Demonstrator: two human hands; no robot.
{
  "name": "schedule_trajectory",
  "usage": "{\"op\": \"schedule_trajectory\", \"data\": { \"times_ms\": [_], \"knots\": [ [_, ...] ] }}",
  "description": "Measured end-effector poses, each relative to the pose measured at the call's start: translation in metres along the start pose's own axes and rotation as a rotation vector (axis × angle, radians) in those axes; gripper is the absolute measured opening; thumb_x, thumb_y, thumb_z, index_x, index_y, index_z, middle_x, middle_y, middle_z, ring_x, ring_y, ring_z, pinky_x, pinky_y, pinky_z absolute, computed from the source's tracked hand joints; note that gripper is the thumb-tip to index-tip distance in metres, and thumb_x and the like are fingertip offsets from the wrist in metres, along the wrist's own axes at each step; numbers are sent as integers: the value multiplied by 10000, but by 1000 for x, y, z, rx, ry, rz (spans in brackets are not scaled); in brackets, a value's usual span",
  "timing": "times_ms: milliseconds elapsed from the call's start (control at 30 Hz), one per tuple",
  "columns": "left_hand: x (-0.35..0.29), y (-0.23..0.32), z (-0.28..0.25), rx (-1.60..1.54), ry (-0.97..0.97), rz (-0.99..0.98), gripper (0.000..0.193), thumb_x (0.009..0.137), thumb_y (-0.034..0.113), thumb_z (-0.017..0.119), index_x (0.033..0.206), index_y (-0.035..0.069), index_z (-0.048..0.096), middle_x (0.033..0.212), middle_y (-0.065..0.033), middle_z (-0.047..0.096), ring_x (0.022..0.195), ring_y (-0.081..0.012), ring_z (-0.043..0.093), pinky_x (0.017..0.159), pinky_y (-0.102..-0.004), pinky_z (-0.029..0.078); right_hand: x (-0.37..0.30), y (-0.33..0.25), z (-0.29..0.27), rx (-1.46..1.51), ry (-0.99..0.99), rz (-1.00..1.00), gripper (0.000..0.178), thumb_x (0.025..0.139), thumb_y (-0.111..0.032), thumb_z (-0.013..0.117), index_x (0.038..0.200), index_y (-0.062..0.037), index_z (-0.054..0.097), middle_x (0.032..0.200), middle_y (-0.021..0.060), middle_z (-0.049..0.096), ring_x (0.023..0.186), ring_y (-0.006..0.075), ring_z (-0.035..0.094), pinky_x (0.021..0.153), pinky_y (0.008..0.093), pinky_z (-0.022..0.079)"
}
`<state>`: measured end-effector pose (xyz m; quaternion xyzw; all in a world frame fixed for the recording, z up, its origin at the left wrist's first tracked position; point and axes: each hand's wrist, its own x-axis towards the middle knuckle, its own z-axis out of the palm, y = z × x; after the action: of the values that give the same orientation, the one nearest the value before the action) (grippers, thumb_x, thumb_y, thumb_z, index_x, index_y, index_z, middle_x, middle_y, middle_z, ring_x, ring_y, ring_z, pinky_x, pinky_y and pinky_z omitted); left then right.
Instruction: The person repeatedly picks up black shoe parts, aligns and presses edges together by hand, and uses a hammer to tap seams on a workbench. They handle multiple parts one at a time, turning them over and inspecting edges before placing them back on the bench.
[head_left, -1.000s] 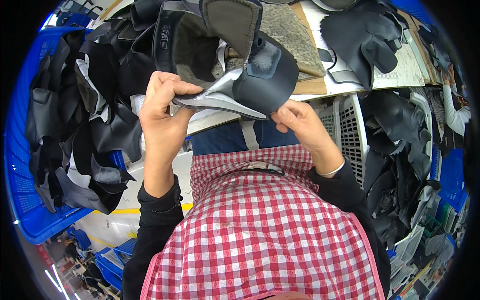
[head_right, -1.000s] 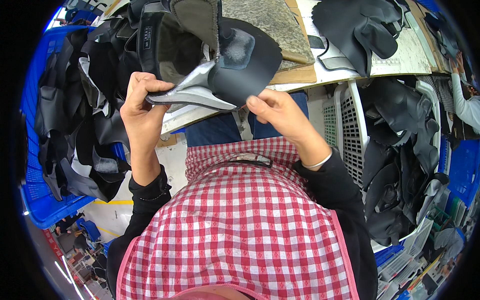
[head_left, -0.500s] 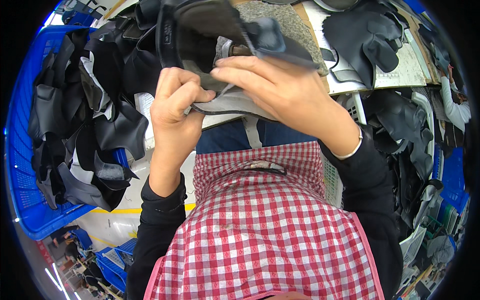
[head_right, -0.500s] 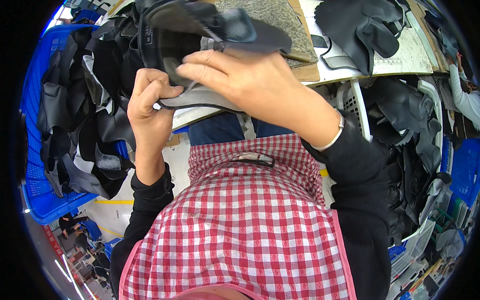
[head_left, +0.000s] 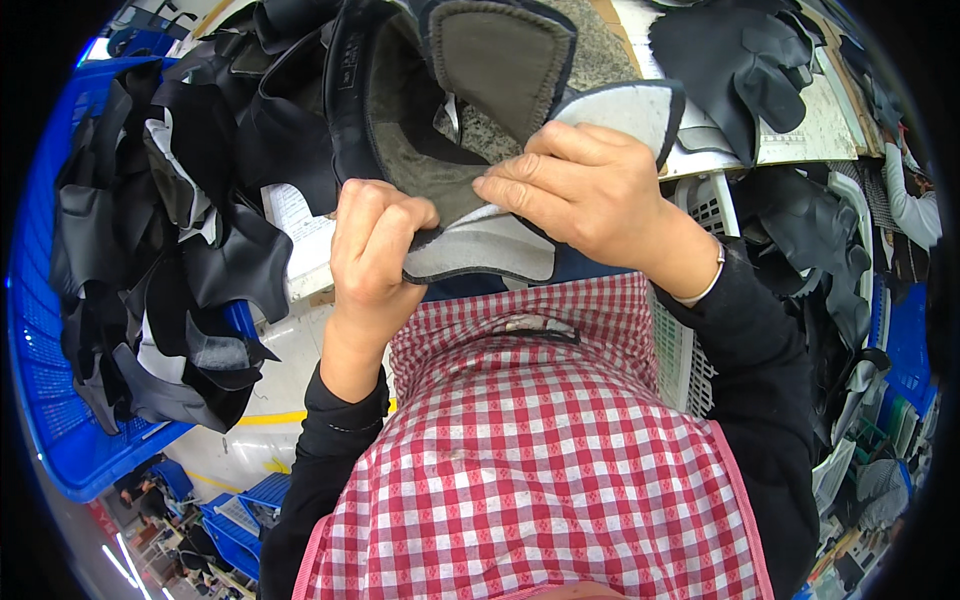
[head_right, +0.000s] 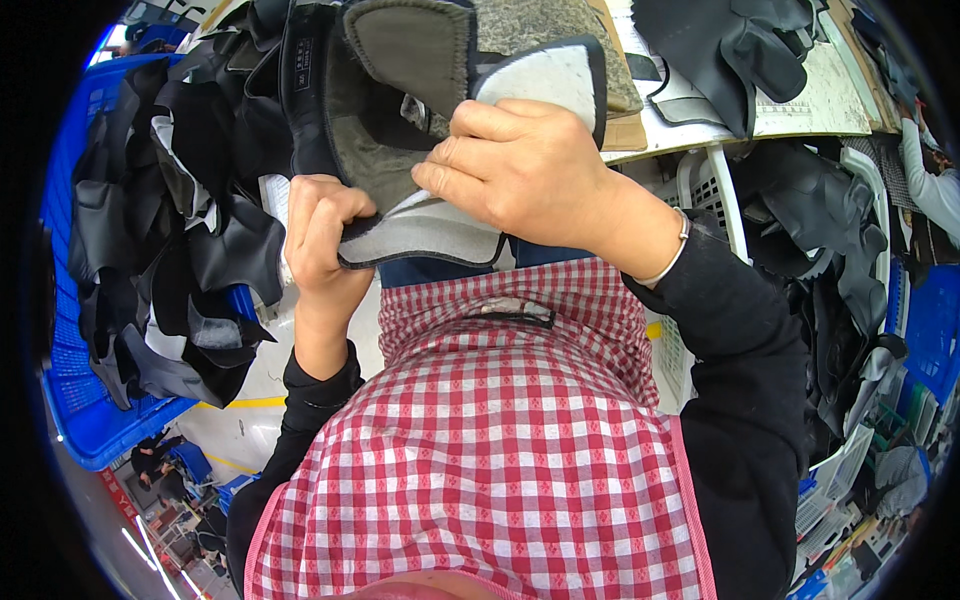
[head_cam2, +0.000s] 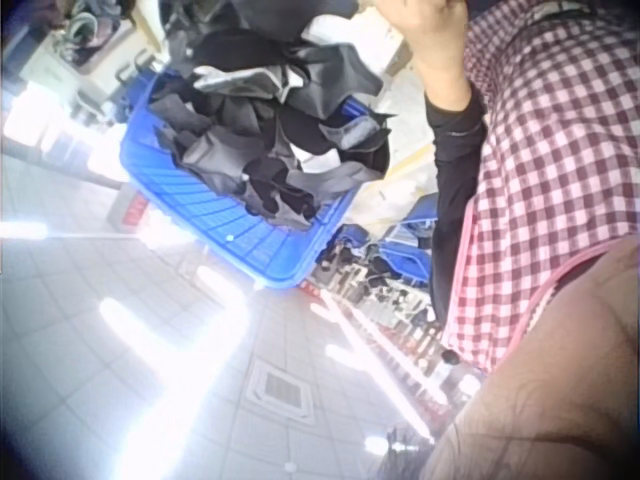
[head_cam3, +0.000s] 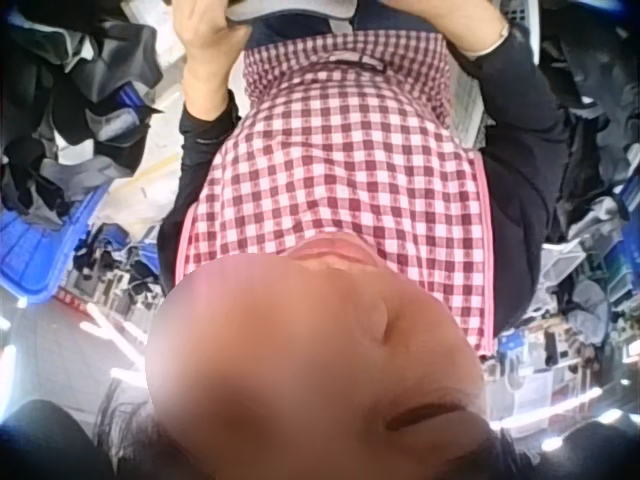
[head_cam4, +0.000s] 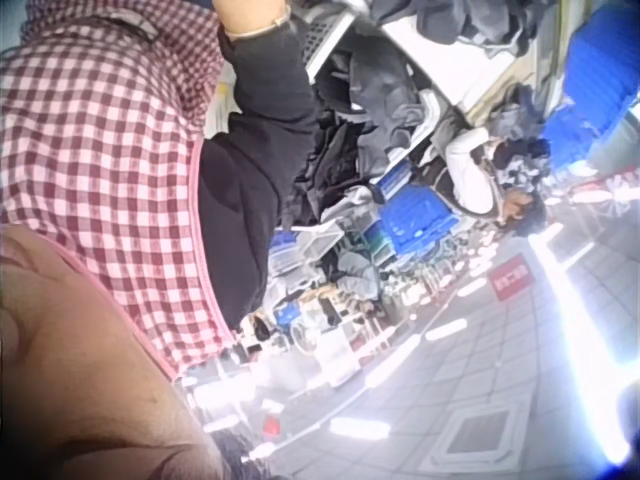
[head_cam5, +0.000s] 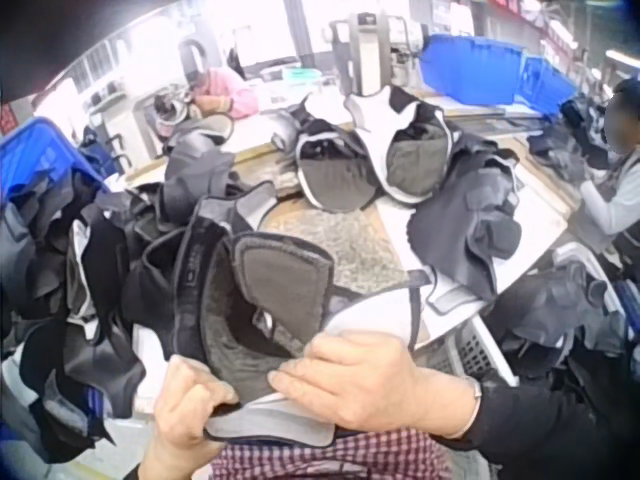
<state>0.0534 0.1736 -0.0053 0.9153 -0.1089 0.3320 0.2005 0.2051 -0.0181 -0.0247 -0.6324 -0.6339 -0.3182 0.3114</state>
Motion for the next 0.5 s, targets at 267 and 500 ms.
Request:
{"op": "schedule_trajectory", "data": {
  "times_ms": [267, 500],
  "knots": [
    [-1, -1, 1, 42, 4, 58, 364, 508, 67, 786, 868, 23, 754, 704, -48, 513, 680, -238, 541, 573, -345, 404, -1, -8, -9, 35, -48, -17, 219, 711, -175, 749, 915, -101, 785, 806, -33, 706, 780, 136, 636, 624, 275, 497],
    [-1, 2, 4, 63, 28, 108, 345, 490, 120, 761, 826, 40, 752, 657, -29, 485, 629, -211, 524, 524, -336, 375, -1, -7, -18, 100, -121, -18, 215, 715, -164, 743, 907, -74, 777, 766, -24, 681, 770, 150, 623, 629, 290, 509]
  ]
}}
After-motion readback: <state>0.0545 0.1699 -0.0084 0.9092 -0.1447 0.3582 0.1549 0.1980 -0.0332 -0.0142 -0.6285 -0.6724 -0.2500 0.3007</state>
